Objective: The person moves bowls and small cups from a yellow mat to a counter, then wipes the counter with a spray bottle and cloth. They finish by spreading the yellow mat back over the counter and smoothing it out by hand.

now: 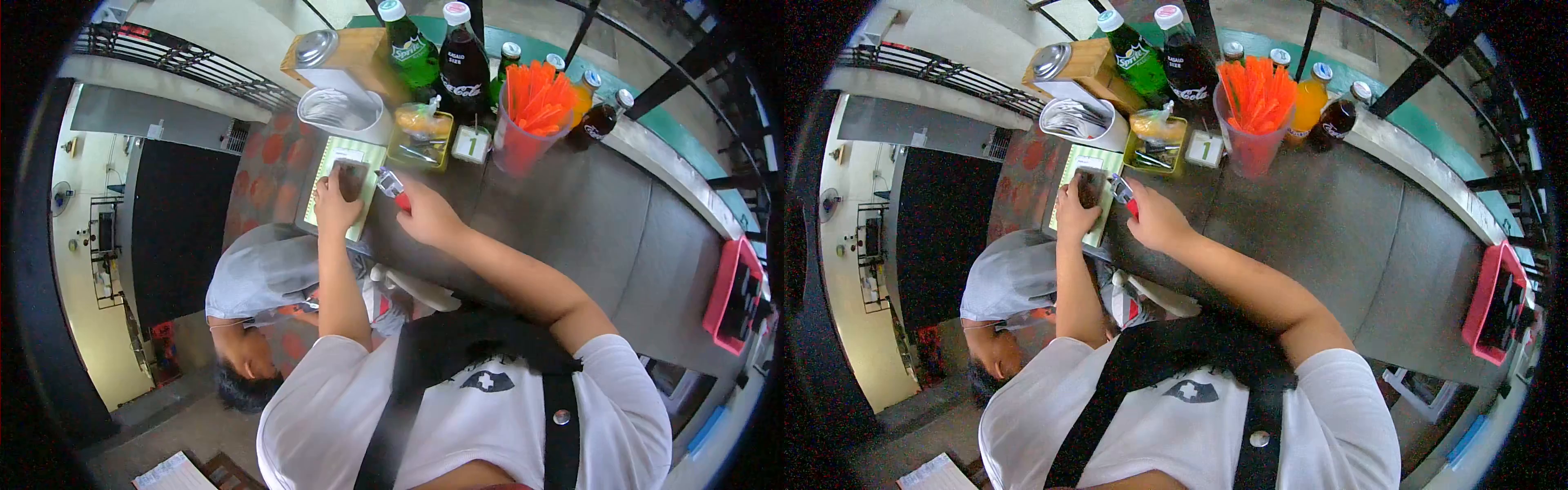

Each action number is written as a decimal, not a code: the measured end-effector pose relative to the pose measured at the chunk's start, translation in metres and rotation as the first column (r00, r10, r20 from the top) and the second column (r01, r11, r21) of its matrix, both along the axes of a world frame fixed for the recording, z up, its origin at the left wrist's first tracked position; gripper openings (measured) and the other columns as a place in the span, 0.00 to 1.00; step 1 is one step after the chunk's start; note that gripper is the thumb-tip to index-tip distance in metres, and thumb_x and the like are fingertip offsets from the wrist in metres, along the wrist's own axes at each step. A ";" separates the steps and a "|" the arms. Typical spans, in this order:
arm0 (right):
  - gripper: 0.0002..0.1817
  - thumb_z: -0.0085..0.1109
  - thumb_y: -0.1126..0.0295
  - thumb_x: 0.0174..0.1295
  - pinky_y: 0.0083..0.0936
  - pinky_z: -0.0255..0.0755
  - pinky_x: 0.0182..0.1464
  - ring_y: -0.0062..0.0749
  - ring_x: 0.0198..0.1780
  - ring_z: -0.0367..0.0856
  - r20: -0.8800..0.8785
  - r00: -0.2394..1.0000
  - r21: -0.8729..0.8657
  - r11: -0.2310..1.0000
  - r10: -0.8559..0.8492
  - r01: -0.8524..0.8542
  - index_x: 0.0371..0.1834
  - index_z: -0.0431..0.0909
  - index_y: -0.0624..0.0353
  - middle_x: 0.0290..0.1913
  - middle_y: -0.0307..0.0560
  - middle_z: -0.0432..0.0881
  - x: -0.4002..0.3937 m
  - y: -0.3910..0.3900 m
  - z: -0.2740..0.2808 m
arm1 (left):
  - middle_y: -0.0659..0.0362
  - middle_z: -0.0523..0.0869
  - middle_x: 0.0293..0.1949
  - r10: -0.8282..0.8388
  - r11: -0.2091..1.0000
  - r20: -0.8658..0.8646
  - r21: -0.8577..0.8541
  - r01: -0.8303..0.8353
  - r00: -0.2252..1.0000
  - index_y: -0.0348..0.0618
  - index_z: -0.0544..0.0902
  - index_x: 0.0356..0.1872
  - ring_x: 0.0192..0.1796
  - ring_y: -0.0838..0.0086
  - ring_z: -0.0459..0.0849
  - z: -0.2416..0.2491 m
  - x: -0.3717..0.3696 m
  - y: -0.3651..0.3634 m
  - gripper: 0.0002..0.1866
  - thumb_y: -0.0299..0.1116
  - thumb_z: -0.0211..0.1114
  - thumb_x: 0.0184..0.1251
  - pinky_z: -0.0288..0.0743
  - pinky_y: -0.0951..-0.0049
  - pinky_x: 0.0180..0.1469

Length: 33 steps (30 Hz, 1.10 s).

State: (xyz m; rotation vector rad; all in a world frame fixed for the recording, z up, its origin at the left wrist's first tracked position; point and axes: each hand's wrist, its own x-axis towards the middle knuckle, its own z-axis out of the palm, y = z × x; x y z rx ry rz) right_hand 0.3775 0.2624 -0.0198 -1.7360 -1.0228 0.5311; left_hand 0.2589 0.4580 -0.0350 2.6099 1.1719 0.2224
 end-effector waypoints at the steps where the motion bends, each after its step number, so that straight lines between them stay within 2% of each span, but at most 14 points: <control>1: 0.36 0.60 0.72 0.52 0.47 0.74 0.51 0.61 0.49 0.79 -0.004 1.000 0.001 1.000 -0.006 0.006 0.67 0.61 0.64 0.45 0.67 0.79 -0.002 -0.002 -0.002 | 0.44 0.72 0.59 -0.006 1.000 -0.004 0.001 0.006 1.000 0.51 0.68 0.67 0.62 0.47 0.72 -0.003 -0.003 0.004 0.46 0.34 0.74 0.38 0.67 0.53 0.65; 4: 0.37 0.60 0.72 0.53 0.46 0.73 0.53 0.63 0.49 0.78 -0.133 0.990 -0.043 0.998 0.040 -0.047 0.69 0.59 0.64 0.49 0.67 0.79 -0.005 -0.006 -0.002 | 0.42 0.71 0.61 -0.061 0.996 0.025 -0.067 0.063 0.998 0.51 0.67 0.68 0.64 0.46 0.70 0.001 -0.005 0.004 0.47 0.35 0.76 0.38 0.66 0.52 0.66; 7: 0.36 0.59 0.73 0.55 0.45 0.71 0.55 0.63 0.52 0.77 -0.369 0.929 -0.093 0.996 -0.034 0.000 0.69 0.59 0.66 0.52 0.70 0.77 -0.017 0.000 -0.001 | 0.45 0.69 0.65 -0.037 0.983 -0.024 0.178 0.041 0.999 0.49 0.68 0.68 0.64 0.53 0.73 0.014 -0.007 -0.007 0.42 0.37 0.75 0.47 0.70 0.57 0.64; 9: 0.35 0.58 0.74 0.56 0.45 0.70 0.56 0.64 0.52 0.76 -0.379 0.921 0.059 0.991 -0.087 0.118 0.69 0.59 0.67 0.50 0.70 0.76 -0.029 0.008 -0.014 | 0.45 0.73 0.63 0.019 0.831 0.367 -0.523 0.189 0.930 0.44 0.68 0.67 0.62 0.60 0.76 0.019 -0.009 -0.010 0.37 0.39 0.73 0.57 0.71 0.62 0.62; 13: 0.33 0.56 0.73 0.57 0.44 0.70 0.56 0.64 0.51 0.75 -0.219 0.964 0.160 0.969 -0.153 0.190 0.68 0.61 0.69 0.48 0.70 0.75 -0.051 0.017 0.001 | 0.55 0.81 0.51 0.472 0.460 0.370 -0.878 0.135 0.800 0.40 0.71 0.63 0.52 0.70 0.80 0.061 -0.009 -0.097 0.28 0.46 0.64 0.69 0.75 0.70 0.52; 17: 0.28 0.53 0.71 0.59 0.43 0.71 0.55 0.62 0.49 0.75 -0.153 0.987 0.124 0.992 0.039 -0.020 0.65 0.67 0.69 0.48 0.68 0.74 -0.054 0.023 0.010 | 0.60 0.82 0.43 0.544 0.395 0.460 -0.878 0.270 0.701 0.43 0.75 0.57 0.43 0.77 0.80 0.012 -0.020 -0.079 0.23 0.47 0.63 0.70 0.74 0.75 0.41; 20: 0.22 0.52 0.74 0.59 0.43 0.73 0.50 0.57 0.47 0.77 0.069 0.998 0.192 0.981 0.014 -0.027 0.58 0.75 0.67 0.44 0.63 0.76 -0.046 0.023 0.004 | 0.66 0.79 0.28 0.636 0.431 0.308 -0.902 0.006 0.708 0.46 0.79 0.42 0.27 0.86 0.73 0.014 -0.029 -0.047 0.15 0.47 0.60 0.71 0.60 0.84 0.26; 21: 0.22 0.52 0.74 0.59 0.43 0.73 0.50 0.57 0.47 0.77 0.081 0.997 0.190 0.981 0.010 -0.026 0.58 0.75 0.67 0.44 0.63 0.76 -0.035 0.023 0.009 | 0.62 0.81 0.29 0.504 0.610 0.333 -0.791 -0.055 0.797 0.42 0.79 0.42 0.30 0.80 0.77 0.011 -0.032 -0.023 0.16 0.47 0.60 0.72 0.68 0.76 0.29; 22: 0.21 0.51 0.75 0.59 0.42 0.73 0.49 0.56 0.46 0.77 0.234 0.971 0.135 0.991 -0.059 0.028 0.56 0.76 0.67 0.43 0.62 0.77 -0.022 0.020 0.017 | 0.54 0.83 0.31 0.198 0.934 0.450 -0.356 -0.028 0.871 0.36 0.78 0.44 0.34 0.64 0.81 0.020 -0.032 -0.010 0.20 0.47 0.58 0.73 0.74 0.63 0.38; 24: 0.15 0.50 0.76 0.60 0.41 0.75 0.45 0.52 0.44 0.78 0.422 0.891 0.114 0.985 -0.166 0.130 0.49 0.80 0.64 0.39 0.58 0.79 0.007 0.016 0.026 | 0.41 0.81 0.43 0.041 0.993 0.316 0.089 -0.072 0.948 0.33 0.76 0.52 0.48 0.44 0.79 0.018 -0.037 0.025 0.23 0.45 0.58 0.71 0.73 0.54 0.49; 28: 0.10 0.50 0.71 0.61 0.43 0.77 0.43 0.48 0.43 0.80 0.722 0.668 0.026 0.971 -0.182 0.237 0.37 0.82 0.59 0.39 0.52 0.82 0.052 0.021 0.004 | 0.40 0.81 0.46 -0.021 0.989 0.107 0.145 0.005 0.994 0.33 0.77 0.54 0.51 0.43 0.78 0.001 -0.035 0.058 0.22 0.42 0.60 0.68 0.73 0.51 0.52; 31: 0.12 0.48 0.73 0.60 0.44 0.78 0.43 0.51 0.43 0.83 0.703 0.700 -0.141 0.941 -0.124 0.308 0.35 0.81 0.69 0.40 0.63 0.82 0.062 0.030 -0.009 | 0.40 0.81 0.48 -0.037 0.990 0.091 0.138 0.024 0.995 0.33 0.78 0.52 0.53 0.43 0.78 -0.026 -0.031 0.069 0.20 0.41 0.59 0.68 0.72 0.49 0.55; 32: 0.16 0.43 0.70 0.66 0.44 0.77 0.47 0.50 0.46 0.82 0.580 0.793 -0.197 0.913 -0.185 0.357 0.48 0.80 0.61 0.45 0.60 0.82 0.067 0.039 -0.018 | 0.41 0.81 0.48 0.024 0.991 0.109 0.127 -0.037 0.994 0.33 0.79 0.51 0.54 0.45 0.77 -0.017 -0.027 0.058 0.20 0.41 0.59 0.68 0.71 0.49 0.56; 33: 0.16 0.44 0.67 0.67 0.43 0.77 0.49 0.49 0.49 0.82 0.543 0.838 -0.401 0.893 0.049 0.207 0.46 0.81 0.61 0.50 0.58 0.81 0.073 0.037 -0.009 | 0.42 0.80 0.48 0.007 0.989 0.097 0.149 -0.022 0.995 0.34 0.78 0.50 0.53 0.46 0.76 -0.021 -0.027 0.059 0.19 0.40 0.60 0.67 0.70 0.51 0.57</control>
